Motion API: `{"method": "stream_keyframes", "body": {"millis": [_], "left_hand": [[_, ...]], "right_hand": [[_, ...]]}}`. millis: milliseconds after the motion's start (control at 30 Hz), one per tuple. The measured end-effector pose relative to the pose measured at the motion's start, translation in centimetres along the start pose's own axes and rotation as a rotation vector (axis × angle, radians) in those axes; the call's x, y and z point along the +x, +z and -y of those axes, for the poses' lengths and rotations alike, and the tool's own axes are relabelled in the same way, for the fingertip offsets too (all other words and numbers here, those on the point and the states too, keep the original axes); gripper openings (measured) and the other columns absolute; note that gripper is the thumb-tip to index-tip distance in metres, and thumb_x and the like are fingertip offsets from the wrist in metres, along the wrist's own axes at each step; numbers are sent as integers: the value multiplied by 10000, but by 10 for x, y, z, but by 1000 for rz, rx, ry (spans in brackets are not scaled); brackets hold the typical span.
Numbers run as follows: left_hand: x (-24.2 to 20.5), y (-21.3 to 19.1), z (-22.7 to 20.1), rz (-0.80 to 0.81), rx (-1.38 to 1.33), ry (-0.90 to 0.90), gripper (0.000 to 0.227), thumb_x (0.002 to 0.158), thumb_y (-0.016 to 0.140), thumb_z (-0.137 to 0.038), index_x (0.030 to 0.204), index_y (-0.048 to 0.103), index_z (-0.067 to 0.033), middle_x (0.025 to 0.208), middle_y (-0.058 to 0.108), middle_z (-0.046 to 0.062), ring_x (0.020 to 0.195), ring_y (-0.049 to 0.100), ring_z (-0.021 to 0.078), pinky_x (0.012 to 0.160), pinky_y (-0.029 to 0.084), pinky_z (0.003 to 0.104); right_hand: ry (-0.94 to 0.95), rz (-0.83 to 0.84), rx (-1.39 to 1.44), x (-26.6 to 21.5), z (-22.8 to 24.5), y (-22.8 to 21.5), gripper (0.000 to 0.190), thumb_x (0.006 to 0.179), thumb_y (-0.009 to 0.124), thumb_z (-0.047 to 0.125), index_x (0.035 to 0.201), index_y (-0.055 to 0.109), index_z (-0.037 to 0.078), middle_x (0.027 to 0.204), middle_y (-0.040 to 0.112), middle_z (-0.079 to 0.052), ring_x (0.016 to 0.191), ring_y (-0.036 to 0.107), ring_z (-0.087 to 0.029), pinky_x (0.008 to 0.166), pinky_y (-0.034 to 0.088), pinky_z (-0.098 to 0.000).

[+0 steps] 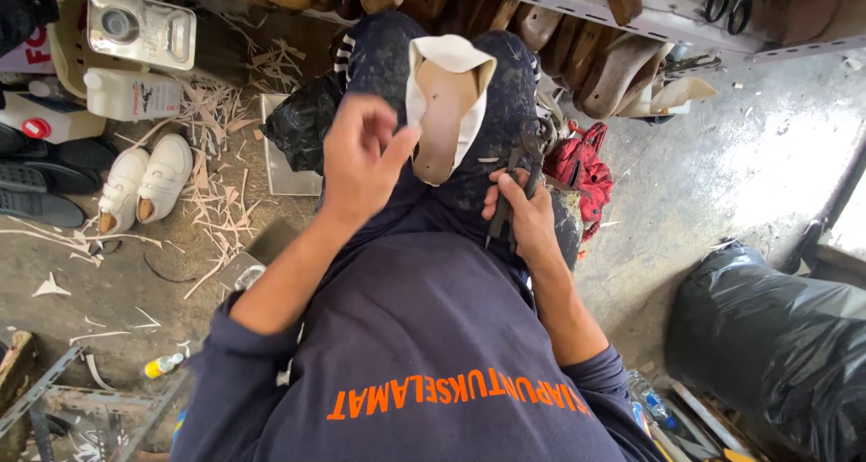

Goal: Lasting a leather shoe by pulling the upper over a wooden last and securing it with tools.

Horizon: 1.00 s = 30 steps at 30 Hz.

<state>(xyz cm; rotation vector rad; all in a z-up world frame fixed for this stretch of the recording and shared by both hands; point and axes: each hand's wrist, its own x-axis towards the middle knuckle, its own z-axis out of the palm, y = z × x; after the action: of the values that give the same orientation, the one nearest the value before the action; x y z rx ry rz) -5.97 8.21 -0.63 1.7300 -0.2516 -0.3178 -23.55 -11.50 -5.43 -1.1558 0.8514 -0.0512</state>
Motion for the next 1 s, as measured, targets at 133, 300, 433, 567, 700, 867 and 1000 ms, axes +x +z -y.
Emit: {"method": "stream_keyframes", "body": {"millis": [133, 300, 433, 567, 700, 867, 1000], "left_hand": [[40, 20, -40, -92, 108, 84, 364, 880, 780, -360, 1002, 540, -115, 912, 533, 8, 790, 499, 140, 673, 432, 288], [45, 34, -32, -108, -14, 162, 203, 994, 643, -283, 949, 560, -104, 914, 592, 23, 720, 563, 122, 630, 479, 269], [43, 34, -29, -83, -228, 285, 181, 1056, 560, -128, 898, 519, -52, 950, 572, 83, 454, 536, 132, 400, 358, 245], [40, 42, -1, 243, -409, 275, 608, 1021, 719, -307, 1477, 366, -115, 1480, 478, 145, 1370, 533, 298, 1179, 522, 447], [48, 37, -35, 364, 21, 207, 633, 957, 680, -491, 1400, 522, -67, 1251, 669, 110, 1101, 650, 250, 921, 530, 382], [67, 42, -66, 513, 466, 515, 490, 924, 719, -305, 1306, 556, -45, 1086, 657, 155, 911, 600, 395, 779, 438, 492], [70, 49, -35, 536, 810, 403, 617, 898, 706, -591, 1159, 602, -42, 1020, 669, 128, 896, 615, 372, 756, 428, 518]], "right_hand": [[145, -3, -41, -8, 26, 7, 255, 1001, 646, 277, 1087, 654, 37, 759, 661, -77, 577, 645, -152, 544, 546, -254], [139, 3, 14, -8, 20, 0, 271, 996, 654, 281, 1085, 645, 25, 758, 647, -92, 577, 640, -165, 566, 551, -270], [152, -9, -24, -12, 26, 3, 252, 1003, 643, 277, 1085, 659, 39, 766, 661, -78, 586, 649, -152, 555, 547, -258], [133, 126, -135, -29, 62, 6, 236, 1020, 598, 236, 1143, 622, 37, 779, 637, -70, 637, 636, -146, 639, 526, -262], [14, 173, -554, -49, 92, -3, 419, 939, 623, 238, 1320, 633, 64, 747, 563, 49, 676, 529, -66, 670, 427, -243], [-6, 34, -789, -65, 119, -8, 221, 974, 646, 256, 1168, 700, 166, 774, 554, 83, 677, 472, -80, 680, 405, -273], [-75, 183, -927, -42, 129, -6, 341, 1040, 500, 355, 1233, 684, 142, 869, 696, 7, 779, 682, -137, 741, 491, -335]]}}
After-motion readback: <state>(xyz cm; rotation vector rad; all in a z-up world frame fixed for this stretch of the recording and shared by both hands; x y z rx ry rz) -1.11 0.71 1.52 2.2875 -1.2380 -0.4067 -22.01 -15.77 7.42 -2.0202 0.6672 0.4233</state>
